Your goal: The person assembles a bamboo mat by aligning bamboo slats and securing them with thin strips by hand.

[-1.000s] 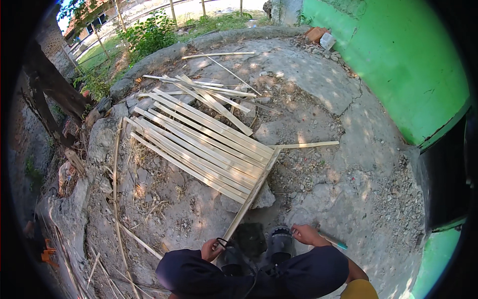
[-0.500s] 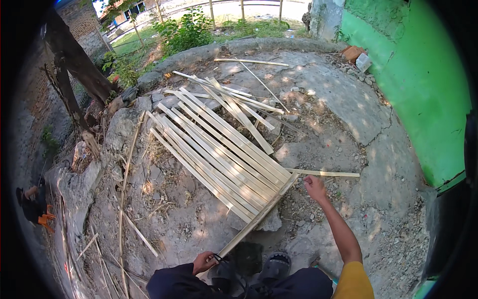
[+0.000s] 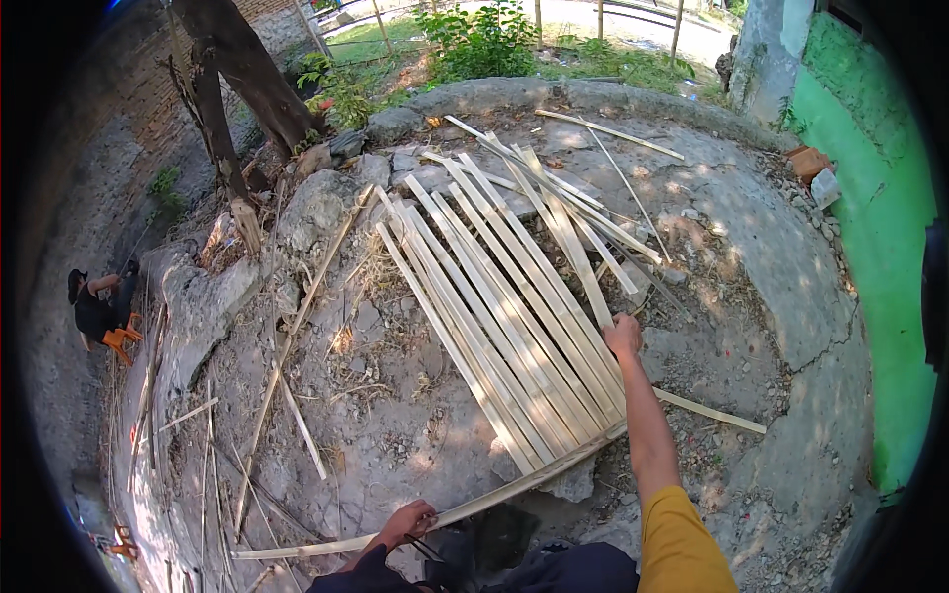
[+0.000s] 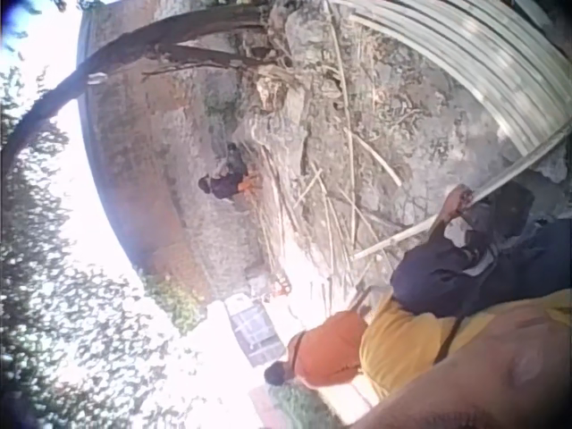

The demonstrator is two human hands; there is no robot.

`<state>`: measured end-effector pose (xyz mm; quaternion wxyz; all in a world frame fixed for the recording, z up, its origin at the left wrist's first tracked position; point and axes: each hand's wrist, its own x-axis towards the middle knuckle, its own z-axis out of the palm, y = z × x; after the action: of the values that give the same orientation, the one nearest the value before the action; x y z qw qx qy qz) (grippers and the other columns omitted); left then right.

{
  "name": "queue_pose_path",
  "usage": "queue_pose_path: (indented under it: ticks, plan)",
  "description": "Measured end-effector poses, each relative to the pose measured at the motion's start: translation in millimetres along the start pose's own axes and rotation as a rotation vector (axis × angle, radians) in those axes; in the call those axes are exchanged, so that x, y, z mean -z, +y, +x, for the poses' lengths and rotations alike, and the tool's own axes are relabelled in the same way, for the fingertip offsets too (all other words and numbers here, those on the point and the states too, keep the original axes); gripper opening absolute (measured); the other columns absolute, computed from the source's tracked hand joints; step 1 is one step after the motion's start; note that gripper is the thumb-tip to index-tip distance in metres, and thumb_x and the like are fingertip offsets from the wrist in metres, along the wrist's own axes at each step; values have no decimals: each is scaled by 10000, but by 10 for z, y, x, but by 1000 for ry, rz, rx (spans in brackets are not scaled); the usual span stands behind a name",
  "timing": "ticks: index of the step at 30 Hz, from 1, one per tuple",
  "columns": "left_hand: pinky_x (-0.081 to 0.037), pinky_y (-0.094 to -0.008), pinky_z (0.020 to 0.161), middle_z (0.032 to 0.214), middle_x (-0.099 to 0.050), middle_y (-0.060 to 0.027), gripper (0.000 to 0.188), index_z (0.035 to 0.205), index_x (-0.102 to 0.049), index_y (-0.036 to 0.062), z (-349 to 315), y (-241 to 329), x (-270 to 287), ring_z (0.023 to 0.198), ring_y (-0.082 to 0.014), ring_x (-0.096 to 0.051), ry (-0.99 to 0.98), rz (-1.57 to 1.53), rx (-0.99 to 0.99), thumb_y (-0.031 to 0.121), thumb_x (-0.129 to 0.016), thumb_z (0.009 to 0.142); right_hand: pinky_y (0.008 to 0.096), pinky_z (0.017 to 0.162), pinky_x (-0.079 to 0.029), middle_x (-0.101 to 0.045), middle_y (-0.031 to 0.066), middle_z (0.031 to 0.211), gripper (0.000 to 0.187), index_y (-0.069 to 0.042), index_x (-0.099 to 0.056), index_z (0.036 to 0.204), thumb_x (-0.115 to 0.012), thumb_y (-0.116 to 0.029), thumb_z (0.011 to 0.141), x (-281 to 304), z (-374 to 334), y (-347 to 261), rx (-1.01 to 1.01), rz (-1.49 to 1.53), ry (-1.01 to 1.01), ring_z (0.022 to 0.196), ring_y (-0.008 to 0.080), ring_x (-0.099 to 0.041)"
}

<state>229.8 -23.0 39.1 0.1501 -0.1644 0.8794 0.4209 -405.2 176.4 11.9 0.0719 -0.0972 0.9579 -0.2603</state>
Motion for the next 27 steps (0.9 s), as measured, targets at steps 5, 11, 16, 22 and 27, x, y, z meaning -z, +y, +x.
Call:
queue_pose_path:
  ticks: [5,11,16,22,27]
  plan:
    - [-532,-424,760,983,-624,-120,188,1054,-683,100,131,-35,-114,902,-340,-658,-23,11,35,238,-634,935,476,894,-536,-720,187,1057,377,-54,-697,1070,-818,-250,772,59,257,314,-60,87,12,1030,376,-675]
    - [-529,-430,785,1006,-618,-118,179,1055,-671,107,68,-173,-156,940,-340,-654,-43,15,45,235,-629,937,239,453,-450,-637,37,823,250,-8,-656,1128,-589,-204,988,933,51,411,-92,654,-260,578,88,-609]
    - [-533,-459,816,1017,-619,-140,183,1042,-672,106,43,-97,-127,977,-367,-646,-53,99,68,214,-620,905,195,466,-380,-581,-14,850,275,-47,-610,1237,-539,-226,1040,1798,-736,935,-234,840,-321,563,38,-491]
    - [-529,-423,822,983,-641,-152,191,1076,-685,60,141,-219,16,936,-340,-643,-63,181,-88,180,-622,941,208,537,-421,-608,-28,871,286,-80,-609,1268,-551,-235,1035,2636,-2407,2067,-204,780,-325,619,53,-508]
    - [-552,-380,884,1167,-676,-99,355,1220,-651,69,524,93,934,1012,-223,-675,-272,-207,188,349,-636,1002,257,569,-487,-647,13,939,374,-17,-576,1336,-610,-200,1011,2359,-4279,2749,-393,979,-360,671,89,-577]
